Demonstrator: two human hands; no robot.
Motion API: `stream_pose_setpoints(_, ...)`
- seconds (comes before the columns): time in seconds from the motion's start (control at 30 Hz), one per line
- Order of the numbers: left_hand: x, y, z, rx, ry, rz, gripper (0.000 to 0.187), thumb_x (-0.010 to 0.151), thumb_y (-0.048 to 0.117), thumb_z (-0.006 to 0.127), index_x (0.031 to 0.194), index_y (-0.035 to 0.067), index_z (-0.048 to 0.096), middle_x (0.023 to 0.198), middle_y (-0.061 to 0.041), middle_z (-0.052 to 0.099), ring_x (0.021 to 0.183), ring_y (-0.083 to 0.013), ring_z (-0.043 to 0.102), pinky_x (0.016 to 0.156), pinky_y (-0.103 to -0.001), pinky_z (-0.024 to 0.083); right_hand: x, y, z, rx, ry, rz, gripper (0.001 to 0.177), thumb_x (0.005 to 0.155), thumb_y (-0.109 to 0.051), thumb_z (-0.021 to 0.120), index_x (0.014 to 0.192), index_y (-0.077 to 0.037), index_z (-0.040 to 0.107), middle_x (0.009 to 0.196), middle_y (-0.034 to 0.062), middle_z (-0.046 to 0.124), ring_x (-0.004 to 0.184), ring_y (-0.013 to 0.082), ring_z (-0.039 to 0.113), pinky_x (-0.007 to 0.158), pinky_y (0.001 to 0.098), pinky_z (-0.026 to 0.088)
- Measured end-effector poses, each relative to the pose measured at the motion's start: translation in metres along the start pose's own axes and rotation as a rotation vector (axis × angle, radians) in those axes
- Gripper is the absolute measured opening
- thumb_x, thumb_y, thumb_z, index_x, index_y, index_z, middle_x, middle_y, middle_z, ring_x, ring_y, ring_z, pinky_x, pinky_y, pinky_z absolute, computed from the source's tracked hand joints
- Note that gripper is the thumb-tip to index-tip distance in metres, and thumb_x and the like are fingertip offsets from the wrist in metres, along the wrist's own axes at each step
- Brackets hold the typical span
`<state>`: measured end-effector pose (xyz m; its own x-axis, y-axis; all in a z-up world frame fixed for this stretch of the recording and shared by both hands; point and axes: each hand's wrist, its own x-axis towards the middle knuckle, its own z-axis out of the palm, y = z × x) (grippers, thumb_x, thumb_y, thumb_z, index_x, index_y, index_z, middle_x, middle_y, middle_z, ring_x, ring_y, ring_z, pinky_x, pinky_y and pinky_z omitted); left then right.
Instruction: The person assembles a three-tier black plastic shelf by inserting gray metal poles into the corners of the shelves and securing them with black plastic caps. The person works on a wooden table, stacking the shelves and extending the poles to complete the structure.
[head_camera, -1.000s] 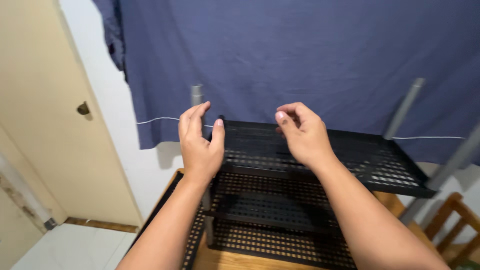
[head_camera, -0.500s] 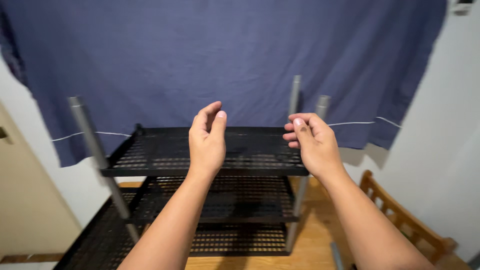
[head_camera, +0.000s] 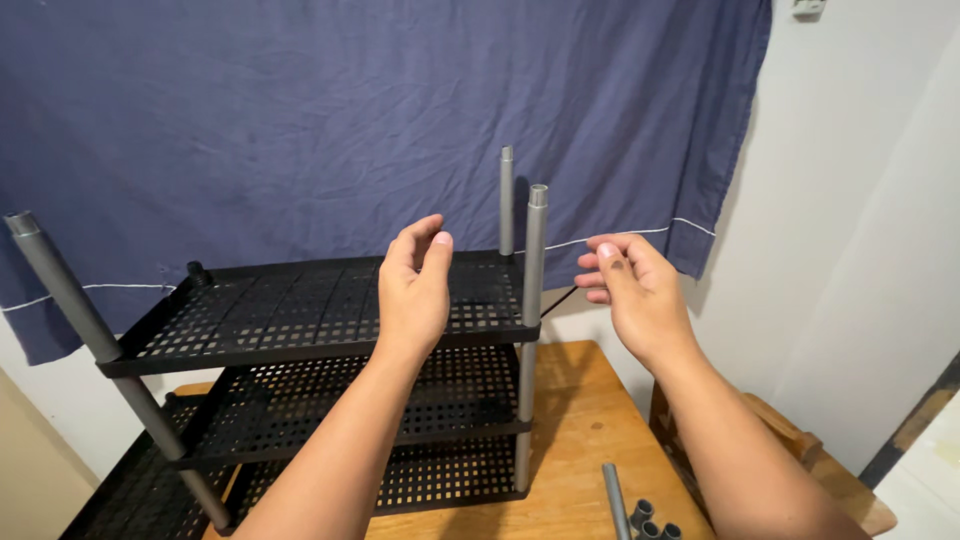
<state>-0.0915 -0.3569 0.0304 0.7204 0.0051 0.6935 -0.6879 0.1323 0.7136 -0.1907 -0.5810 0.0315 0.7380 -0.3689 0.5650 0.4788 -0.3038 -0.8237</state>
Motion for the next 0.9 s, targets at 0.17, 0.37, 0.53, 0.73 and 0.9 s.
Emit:
stream_pose_setpoints(0.17,-0.002,-0.005,0.001,0.014,-0.017,0.000,0.039,0.098,0.023,0.061,0.129,-0.002,0.064,0.126,-0.014,0.067,0.116,-0.0201,0.066,0.101,-0.033,0.052,-0.003,-0.002,-0.004,-0.048,0.023,-0.003,0.032,0.105,-0.026,0.049,0.121,-0.002,0.063,0.108,0.0101,0.072,0.090,0.0163,0.072,0.077,0.0296,0.058)
stream_pose_setpoints(0.37,-0.009,-0.008,0.017,-0.048,-0.073,-0.014,0.038,0.098,0.023,0.061,0.128,-0.001,0.065,0.126,-0.014,0.068,0.115,-0.0200,0.067,0.101,-0.034,0.052,-0.010,-0.002,-0.012,-0.061,0.031,0.026,0.032,0.105,-0.026,0.050,0.122,-0.001,0.062,0.109,0.0117,0.071,0.092,0.0176,0.071,0.078,0.0308,0.058)
stream_pose_setpoints(0.53,-0.016,-0.010,0.045,-0.085,-0.145,-0.024,0.038,0.098,0.023,0.062,0.127,0.000,0.065,0.124,-0.012,0.066,0.113,-0.0193,0.067,0.100,-0.033,0.053,-0.017,-0.001,-0.034,-0.100,0.081,0.063,0.033,0.106,-0.025,0.048,0.123,-0.001,0.061,0.108,0.0112,0.071,0.091,0.0177,0.071,0.078,0.0309,0.059)
stream_pose_setpoints(0.73,-0.030,-0.006,0.099,-0.189,-0.240,-0.057,0.036,0.097,0.023,0.062,0.126,0.001,0.066,0.121,-0.010,0.066,0.106,-0.0181,0.067,0.095,-0.033,0.055,-0.034,-0.013,-0.081,-0.162,0.213,0.086,0.031,0.106,-0.023,0.047,0.122,-0.001,0.061,0.107,0.0102,0.070,0.090,0.0167,0.070,0.077,0.0311,0.058)
stream_pose_setpoints(0.9,-0.046,-0.001,0.139,-0.223,-0.299,-0.045,0.036,0.097,0.023,0.062,0.125,0.001,0.067,0.119,-0.010,0.068,0.106,-0.0182,0.067,0.096,-0.033,0.053,-0.052,-0.027,-0.119,-0.232,0.297,0.089,0.030,0.106,-0.021,0.046,0.121,-0.001,0.062,0.106,0.0097,0.070,0.090,0.0162,0.069,0.077,0.0310,0.059)
